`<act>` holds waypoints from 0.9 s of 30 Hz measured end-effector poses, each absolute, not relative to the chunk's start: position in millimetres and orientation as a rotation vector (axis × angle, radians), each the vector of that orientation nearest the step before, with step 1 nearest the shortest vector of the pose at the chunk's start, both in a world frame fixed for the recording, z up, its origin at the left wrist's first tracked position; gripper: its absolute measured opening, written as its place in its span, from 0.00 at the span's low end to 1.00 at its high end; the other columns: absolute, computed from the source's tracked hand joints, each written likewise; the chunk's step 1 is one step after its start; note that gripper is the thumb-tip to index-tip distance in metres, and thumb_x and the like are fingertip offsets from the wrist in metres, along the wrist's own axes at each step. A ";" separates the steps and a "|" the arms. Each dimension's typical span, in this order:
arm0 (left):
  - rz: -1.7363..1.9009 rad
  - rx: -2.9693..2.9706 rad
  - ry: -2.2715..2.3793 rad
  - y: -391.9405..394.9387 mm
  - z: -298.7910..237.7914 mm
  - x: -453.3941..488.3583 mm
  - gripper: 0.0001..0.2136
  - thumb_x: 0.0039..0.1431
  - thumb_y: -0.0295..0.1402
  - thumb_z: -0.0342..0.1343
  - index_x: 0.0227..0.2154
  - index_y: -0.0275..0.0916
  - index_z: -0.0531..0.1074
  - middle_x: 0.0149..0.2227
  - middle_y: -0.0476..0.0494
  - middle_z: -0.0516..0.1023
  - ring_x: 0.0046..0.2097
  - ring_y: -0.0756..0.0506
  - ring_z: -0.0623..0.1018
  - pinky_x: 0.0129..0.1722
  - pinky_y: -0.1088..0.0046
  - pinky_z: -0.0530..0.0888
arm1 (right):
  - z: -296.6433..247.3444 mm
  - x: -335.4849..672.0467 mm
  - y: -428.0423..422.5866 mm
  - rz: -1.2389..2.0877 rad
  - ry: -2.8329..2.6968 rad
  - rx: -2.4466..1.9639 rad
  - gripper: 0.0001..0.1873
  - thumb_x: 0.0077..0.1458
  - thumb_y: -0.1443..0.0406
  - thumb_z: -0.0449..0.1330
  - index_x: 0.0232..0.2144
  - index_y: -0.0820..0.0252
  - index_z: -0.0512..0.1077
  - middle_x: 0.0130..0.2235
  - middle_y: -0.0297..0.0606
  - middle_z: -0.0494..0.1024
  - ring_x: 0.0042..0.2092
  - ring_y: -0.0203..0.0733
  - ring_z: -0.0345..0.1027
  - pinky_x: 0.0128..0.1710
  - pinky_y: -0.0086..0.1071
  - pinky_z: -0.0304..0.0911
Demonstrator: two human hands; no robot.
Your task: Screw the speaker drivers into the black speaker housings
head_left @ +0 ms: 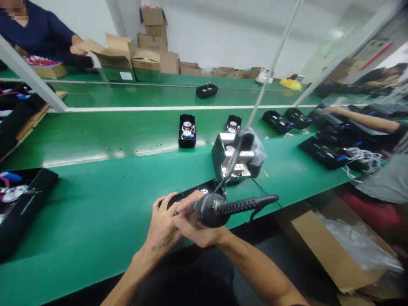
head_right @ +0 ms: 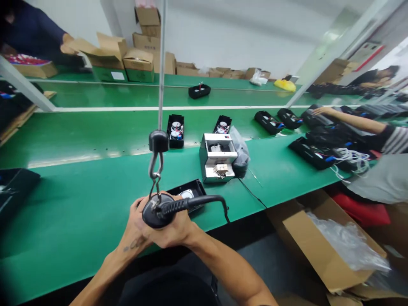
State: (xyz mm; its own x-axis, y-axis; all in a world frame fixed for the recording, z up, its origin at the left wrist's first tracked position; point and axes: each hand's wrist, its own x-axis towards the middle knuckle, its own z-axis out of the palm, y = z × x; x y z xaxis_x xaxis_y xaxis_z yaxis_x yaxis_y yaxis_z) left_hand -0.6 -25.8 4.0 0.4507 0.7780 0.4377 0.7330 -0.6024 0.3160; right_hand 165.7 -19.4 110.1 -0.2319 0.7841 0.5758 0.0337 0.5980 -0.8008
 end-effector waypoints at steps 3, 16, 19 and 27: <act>0.843 2.641 1.300 -23.7 1.4 -13.1 0.04 0.57 0.32 0.66 0.35 0.48 0.81 0.52 0.44 0.82 0.64 0.28 0.70 0.59 0.41 0.66 | 122.5 193.1 -4.3 0.908 -1.477 -0.600 0.11 0.57 0.66 0.65 0.39 0.52 0.66 0.23 0.23 0.70 0.22 0.34 0.67 0.23 0.29 0.65; 0.841 2.760 1.277 -27.7 26.7 -30.5 0.22 0.62 0.46 0.65 0.53 0.41 0.70 0.54 0.35 0.81 0.66 0.28 0.71 0.65 0.35 0.66 | 115.8 304.2 86.1 0.398 -1.114 -1.050 0.13 0.53 0.60 0.70 0.35 0.57 0.72 0.20 0.22 0.69 0.19 0.32 0.63 0.22 0.31 0.61; 0.834 2.747 1.250 -25.3 35.0 -14.9 0.19 0.64 0.44 0.64 0.52 0.41 0.71 0.51 0.39 0.82 0.63 0.31 0.74 0.66 0.38 0.66 | 121.7 300.8 72.3 0.549 -1.173 -1.062 0.12 0.52 0.61 0.71 0.36 0.57 0.73 0.20 0.22 0.69 0.18 0.31 0.62 0.20 0.31 0.60; 0.527 2.708 1.256 -23.2 36.6 18.2 0.16 0.61 0.44 0.67 0.46 0.40 0.74 0.40 0.43 0.82 0.49 0.36 0.79 0.62 0.45 0.70 | 136.0 283.4 25.2 0.867 -1.128 -0.780 0.10 0.58 0.66 0.67 0.40 0.55 0.71 0.21 0.21 0.66 0.17 0.29 0.57 0.18 0.28 0.55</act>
